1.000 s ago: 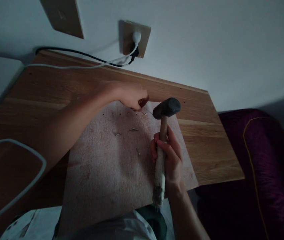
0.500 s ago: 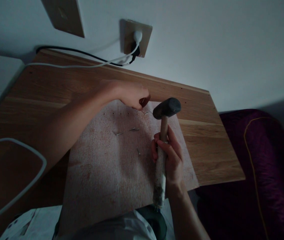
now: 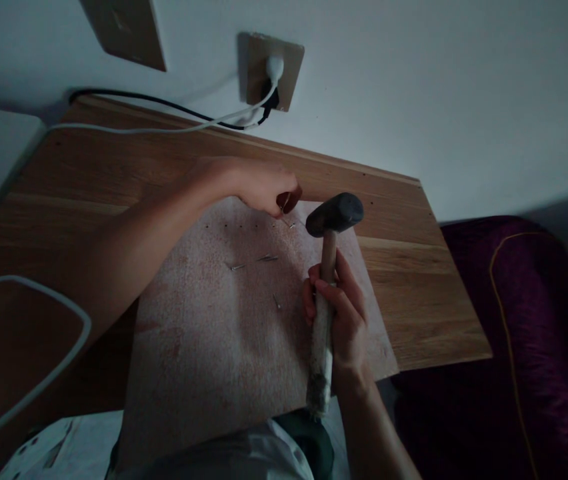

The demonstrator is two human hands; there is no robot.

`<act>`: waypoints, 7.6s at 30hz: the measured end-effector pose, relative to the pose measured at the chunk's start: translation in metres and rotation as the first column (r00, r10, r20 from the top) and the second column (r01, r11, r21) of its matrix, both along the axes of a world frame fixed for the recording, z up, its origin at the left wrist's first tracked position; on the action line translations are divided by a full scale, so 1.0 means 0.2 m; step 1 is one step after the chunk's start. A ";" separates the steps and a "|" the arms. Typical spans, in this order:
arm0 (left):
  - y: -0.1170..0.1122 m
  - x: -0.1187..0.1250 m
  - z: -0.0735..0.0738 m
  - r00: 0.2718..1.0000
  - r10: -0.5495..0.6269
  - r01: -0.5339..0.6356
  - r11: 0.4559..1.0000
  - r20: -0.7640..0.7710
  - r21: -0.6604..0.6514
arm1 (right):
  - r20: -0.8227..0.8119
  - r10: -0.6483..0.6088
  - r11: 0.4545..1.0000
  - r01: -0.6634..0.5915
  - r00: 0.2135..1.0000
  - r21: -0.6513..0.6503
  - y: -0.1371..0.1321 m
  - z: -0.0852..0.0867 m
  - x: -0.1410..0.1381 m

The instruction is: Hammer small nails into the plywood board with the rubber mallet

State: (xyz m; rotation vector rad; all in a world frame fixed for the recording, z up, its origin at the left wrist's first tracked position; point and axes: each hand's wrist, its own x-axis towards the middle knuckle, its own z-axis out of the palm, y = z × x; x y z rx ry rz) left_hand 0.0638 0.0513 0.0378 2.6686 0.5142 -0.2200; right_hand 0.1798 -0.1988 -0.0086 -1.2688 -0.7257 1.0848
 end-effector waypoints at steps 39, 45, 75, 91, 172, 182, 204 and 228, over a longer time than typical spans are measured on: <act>0.01 0.00 -0.07 0.995 -0.062 0.062 0.998 0.077 -0.005 | 0.001 0.022 1.000 -0.022 1.000 -0.012 0.00 0.01 0.00; 0.00 -0.01 -0.06 0.996 -0.039 0.041 0.999 0.077 -0.030 | 0.034 0.005 1.000 -0.005 0.999 0.000 0.00 0.02 0.00; -0.02 -0.01 -0.01 0.999 -0.004 0.010 0.992 0.051 -0.122 | 0.068 0.002 1.000 -0.002 0.998 -0.005 0.01 0.02 0.00; 0.00 -0.01 -0.02 0.999 -0.001 0.003 0.999 0.032 -0.040 | 0.069 0.006 1.000 -0.005 0.998 -0.015 0.00 0.01 0.00; -0.05 0.00 0.00 0.977 0.167 -0.126 0.954 0.136 -0.271 | 0.045 0.045 0.997 -0.042 0.998 -0.070 0.00 0.04 -0.01; 0.05 -0.08 -0.02 0.960 0.213 -0.155 0.945 0.183 -0.287 | 0.001 0.127 0.992 -0.127 0.992 -0.013 0.00 0.04 -0.02; 0.10 -0.15 0.05 0.937 0.225 -0.203 0.973 0.266 -0.110 | 0.040 0.335 0.933 -0.325 0.941 -0.153 0.12 0.14 0.10; -0.24 -0.22 -0.36 0.726 0.389 -0.304 0.921 0.567 -0.243 | -0.116 0.506 0.860 -0.510 0.854 -0.006 0.28 0.04 0.36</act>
